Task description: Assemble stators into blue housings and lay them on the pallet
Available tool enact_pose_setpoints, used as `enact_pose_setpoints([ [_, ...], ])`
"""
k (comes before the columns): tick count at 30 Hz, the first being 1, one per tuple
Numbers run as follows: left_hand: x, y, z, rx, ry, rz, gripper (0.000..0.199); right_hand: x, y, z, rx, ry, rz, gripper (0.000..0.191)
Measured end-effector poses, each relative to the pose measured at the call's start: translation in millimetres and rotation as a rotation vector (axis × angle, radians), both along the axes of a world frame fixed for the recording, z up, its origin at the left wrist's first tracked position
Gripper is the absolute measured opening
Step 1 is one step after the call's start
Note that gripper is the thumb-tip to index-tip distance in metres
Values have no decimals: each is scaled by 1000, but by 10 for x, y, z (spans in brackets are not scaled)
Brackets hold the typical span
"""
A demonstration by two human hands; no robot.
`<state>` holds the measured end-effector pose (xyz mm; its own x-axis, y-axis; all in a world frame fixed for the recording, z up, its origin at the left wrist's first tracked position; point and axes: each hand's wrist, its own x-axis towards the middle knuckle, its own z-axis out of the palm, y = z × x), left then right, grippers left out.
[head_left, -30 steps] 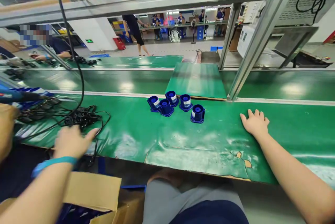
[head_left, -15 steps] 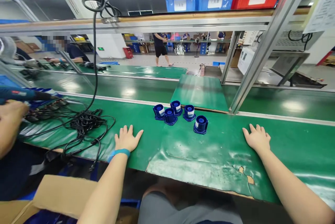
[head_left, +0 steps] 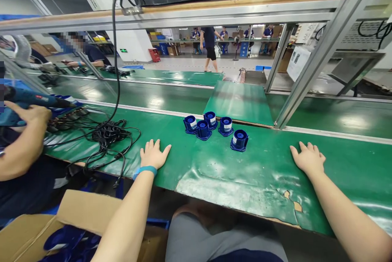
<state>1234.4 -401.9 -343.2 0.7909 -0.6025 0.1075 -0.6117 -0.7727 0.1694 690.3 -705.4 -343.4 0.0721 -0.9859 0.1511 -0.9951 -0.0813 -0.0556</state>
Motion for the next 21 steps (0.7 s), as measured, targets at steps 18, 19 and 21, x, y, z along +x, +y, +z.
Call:
enact_pose_setpoints([
  [18, -1491, -1951, 1, -708, -121, -207, 63, 1175, 24, -74, -53, -672, 82, 49],
  [19, -1437, -1981, -5, -725, -108, -222, 53, 1356, 83, -50, -33, -791, 142, 53],
  [21, -1318, -1969, -8, -773, -86, -253, 36, 1702, 218, 8, -15, -960, 305, 67],
])
